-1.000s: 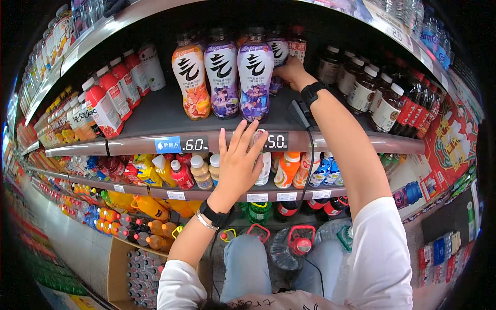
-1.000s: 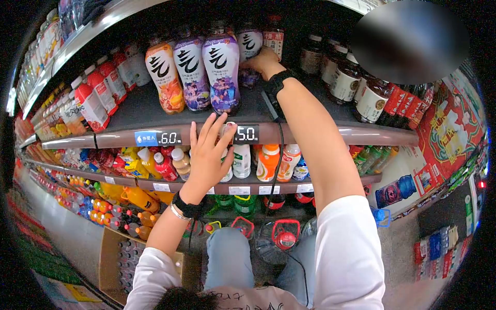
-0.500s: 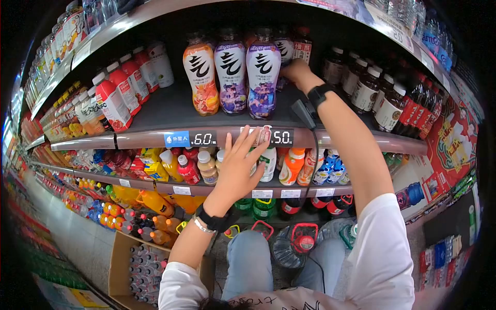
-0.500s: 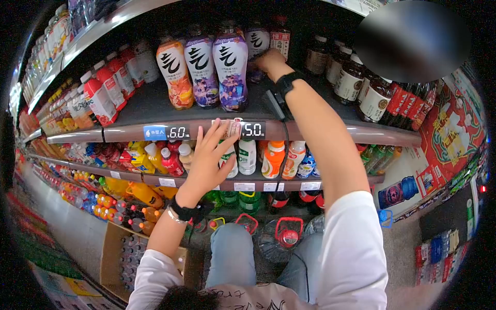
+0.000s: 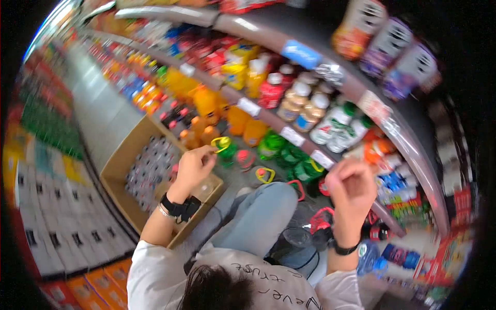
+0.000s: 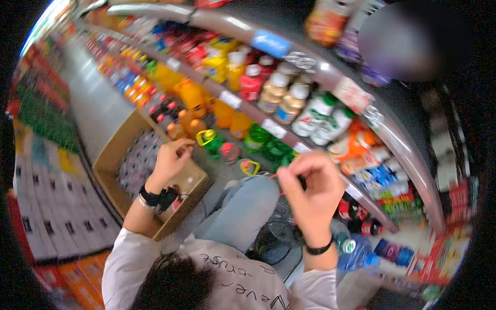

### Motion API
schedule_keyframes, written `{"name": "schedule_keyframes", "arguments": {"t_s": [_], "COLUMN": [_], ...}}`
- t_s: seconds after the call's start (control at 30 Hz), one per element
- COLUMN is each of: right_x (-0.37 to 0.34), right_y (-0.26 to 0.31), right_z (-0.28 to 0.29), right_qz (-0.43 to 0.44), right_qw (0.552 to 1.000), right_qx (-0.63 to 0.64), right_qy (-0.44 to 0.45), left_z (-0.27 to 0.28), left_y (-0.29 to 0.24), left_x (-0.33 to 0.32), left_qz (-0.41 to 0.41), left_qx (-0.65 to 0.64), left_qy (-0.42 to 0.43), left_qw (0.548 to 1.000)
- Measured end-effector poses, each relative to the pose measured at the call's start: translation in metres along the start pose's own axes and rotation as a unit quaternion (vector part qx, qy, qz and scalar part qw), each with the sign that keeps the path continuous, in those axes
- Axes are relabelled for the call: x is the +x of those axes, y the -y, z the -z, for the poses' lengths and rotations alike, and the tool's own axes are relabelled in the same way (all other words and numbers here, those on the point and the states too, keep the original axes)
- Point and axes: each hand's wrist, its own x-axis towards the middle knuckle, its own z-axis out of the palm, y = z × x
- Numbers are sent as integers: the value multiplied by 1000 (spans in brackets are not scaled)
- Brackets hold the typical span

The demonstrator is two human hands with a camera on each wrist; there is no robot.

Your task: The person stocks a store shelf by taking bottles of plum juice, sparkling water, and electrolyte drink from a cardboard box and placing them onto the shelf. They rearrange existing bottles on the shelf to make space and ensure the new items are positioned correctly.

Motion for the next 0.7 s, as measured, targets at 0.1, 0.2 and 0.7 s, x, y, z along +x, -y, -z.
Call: {"name": "schedule_keyframes", "arguments": {"t_s": [0.1,0.2,0.7], "right_x": [-24,-51,-109], "right_y": [-29,-65,-175], "right_z": [-51,-108,-201], "right_qz": [-35,-51,-194], "right_qw": [997,991,952], "right_qx": [34,14,-72], "right_qy": [67,122,227], "left_z": [31,54,51], "left_y": [70,135,346], "left_x": [-55,-110,-240], "left_qz": [171,299,495], "left_qx": [77,180,283], "left_qy": [-30,-25,-55], "left_qw": [982,937,820]}}
